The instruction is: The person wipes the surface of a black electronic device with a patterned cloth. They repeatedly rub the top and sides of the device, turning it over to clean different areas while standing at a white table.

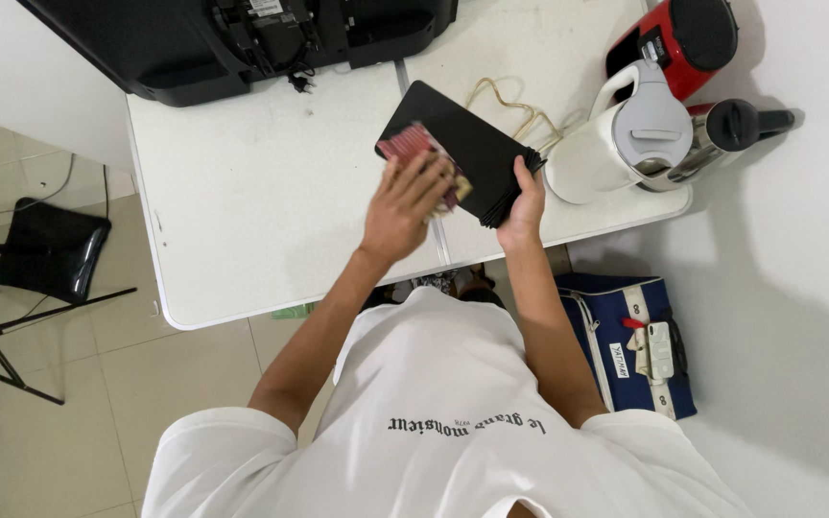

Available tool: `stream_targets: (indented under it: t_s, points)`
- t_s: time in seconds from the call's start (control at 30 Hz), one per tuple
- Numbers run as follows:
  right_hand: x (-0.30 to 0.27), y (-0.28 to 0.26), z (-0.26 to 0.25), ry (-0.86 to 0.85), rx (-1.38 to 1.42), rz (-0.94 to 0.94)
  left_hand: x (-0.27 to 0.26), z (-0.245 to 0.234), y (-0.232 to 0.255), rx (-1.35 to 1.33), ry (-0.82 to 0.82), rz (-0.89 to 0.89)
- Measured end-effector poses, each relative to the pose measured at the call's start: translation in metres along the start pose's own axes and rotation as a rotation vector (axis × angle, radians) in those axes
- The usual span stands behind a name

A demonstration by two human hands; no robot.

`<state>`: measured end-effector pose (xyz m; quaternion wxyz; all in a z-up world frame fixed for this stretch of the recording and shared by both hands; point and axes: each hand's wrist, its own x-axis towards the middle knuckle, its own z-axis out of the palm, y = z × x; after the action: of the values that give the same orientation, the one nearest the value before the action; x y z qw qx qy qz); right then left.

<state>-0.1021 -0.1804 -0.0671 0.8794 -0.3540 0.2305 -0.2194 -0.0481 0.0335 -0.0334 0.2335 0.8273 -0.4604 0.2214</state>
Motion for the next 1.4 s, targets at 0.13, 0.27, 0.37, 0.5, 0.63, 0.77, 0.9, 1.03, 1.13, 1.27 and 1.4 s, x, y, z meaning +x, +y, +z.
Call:
stream_targets:
  t_s: [0.13, 0.27, 0.37, 0.5, 0.63, 0.77, 0.9, 1.03, 1.13, 1.27, 1.4]
  points:
    - [-0.003, 0.015, -0.008, 0.023, -0.054, -0.024, 0.007, -0.011, 0.014, -0.284, -0.172, 0.053]
    - [-0.01, 0.009, -0.013, 0.052, -0.105, -0.058, 0.022, -0.021, -0.009, -0.293, -0.156, -0.078]
    - [-0.013, 0.0, -0.011, 0.032, -0.196, -0.101, 0.03, -0.022, -0.03, -0.229, -0.117, -0.167]
    - [-0.021, 0.001, -0.007, -0.066, -0.357, -0.25, 0.043, -0.014, -0.031, -0.218, -0.079, -0.215]
    - [-0.017, 0.005, -0.008, -0.121, -0.38, -0.22, 0.064, -0.006, -0.005, -0.299, -0.119, -0.087]
    - [-0.016, -0.002, -0.013, -0.111, -0.323, -0.241, 0.073, -0.01, -0.008, -0.394, -0.145, -0.017]
    - [-0.014, -0.015, -0.031, -0.087, -0.405, -0.271, 0.064, -0.012, -0.044, -0.375, -0.227, -0.144]
    - [-0.023, -0.021, -0.026, -0.07, -0.482, -0.274, 0.06, -0.009, -0.049, -0.377, -0.214, -0.159]
    - [-0.027, -0.014, -0.003, -0.094, -0.457, -0.253, 0.074, -0.003, -0.017, -0.435, -0.147, -0.054]
    - [-0.031, -0.016, 0.008, -0.106, -0.372, -0.208, 0.08, -0.011, 0.004, -0.514, -0.096, 0.05]
    - [-0.027, -0.023, -0.009, -0.06, -0.344, -0.188, 0.071, -0.001, -0.028, -0.354, -0.119, -0.043]
